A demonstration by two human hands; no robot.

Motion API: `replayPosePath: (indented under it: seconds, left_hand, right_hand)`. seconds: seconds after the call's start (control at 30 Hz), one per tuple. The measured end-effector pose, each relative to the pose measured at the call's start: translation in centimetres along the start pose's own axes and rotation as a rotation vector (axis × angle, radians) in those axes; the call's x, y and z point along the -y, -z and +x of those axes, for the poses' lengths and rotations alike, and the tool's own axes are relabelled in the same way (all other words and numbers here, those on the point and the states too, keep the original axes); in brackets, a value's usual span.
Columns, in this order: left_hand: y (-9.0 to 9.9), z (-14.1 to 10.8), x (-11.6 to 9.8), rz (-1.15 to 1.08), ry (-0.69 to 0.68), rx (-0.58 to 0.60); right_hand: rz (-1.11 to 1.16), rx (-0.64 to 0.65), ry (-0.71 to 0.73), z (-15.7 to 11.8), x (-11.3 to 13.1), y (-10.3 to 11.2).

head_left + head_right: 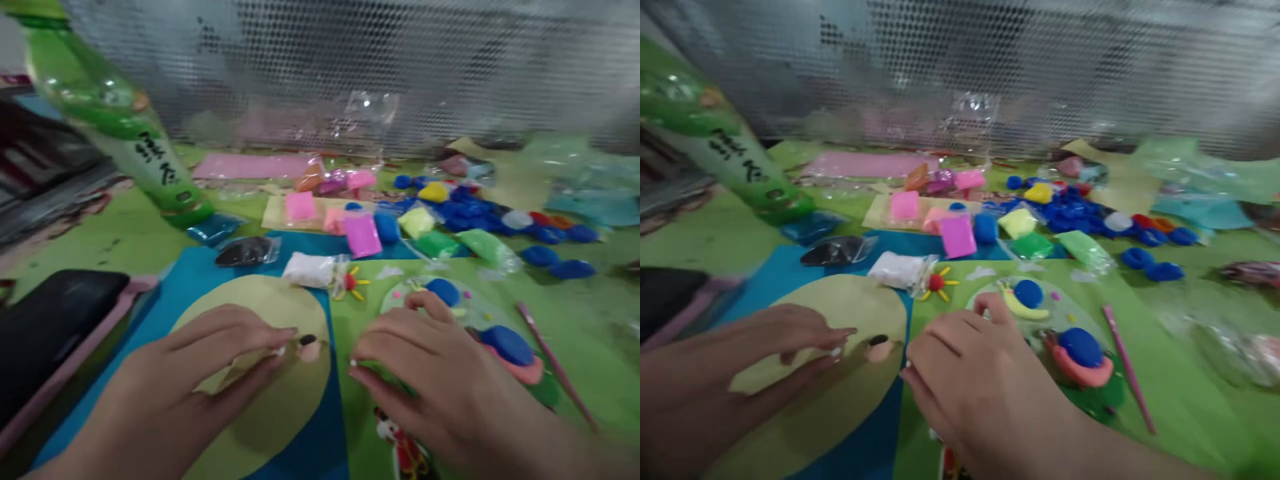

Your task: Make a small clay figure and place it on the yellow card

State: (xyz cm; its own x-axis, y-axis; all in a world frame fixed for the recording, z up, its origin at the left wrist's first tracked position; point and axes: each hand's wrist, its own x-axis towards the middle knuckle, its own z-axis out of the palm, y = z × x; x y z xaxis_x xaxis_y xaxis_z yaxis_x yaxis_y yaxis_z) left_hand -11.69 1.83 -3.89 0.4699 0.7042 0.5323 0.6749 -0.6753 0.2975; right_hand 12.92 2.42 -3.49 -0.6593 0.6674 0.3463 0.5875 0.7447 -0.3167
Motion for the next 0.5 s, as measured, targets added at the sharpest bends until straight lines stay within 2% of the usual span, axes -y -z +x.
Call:
replayPosePath:
  seconds: [0.2,0.27,0.4,0.5]
  left_hand:
    - [-0.7,-0.2,-1.2,-0.009,0.094,0.037]
    - [-0.8,-0.7,-0.9,0.046,0.085,0.029]
    - [-1.1,-1.5,0.1,0.157,-0.016,0.019]
    - [-1.3,-1.8,0.3,0.212,0.049,0.035]
  right_hand:
    - [-0.048,0.067,0.012,0.6,-0.5,-1.2]
    - [-0.072,0.078,-0.016,0.3,-0.8,-1.5]
    - [-0.123,0.096,-0.023,-0.1,-0.8,-1.3]
    - [-0.155,0.104,-0.037,-0.2,-0.6,-1.0]
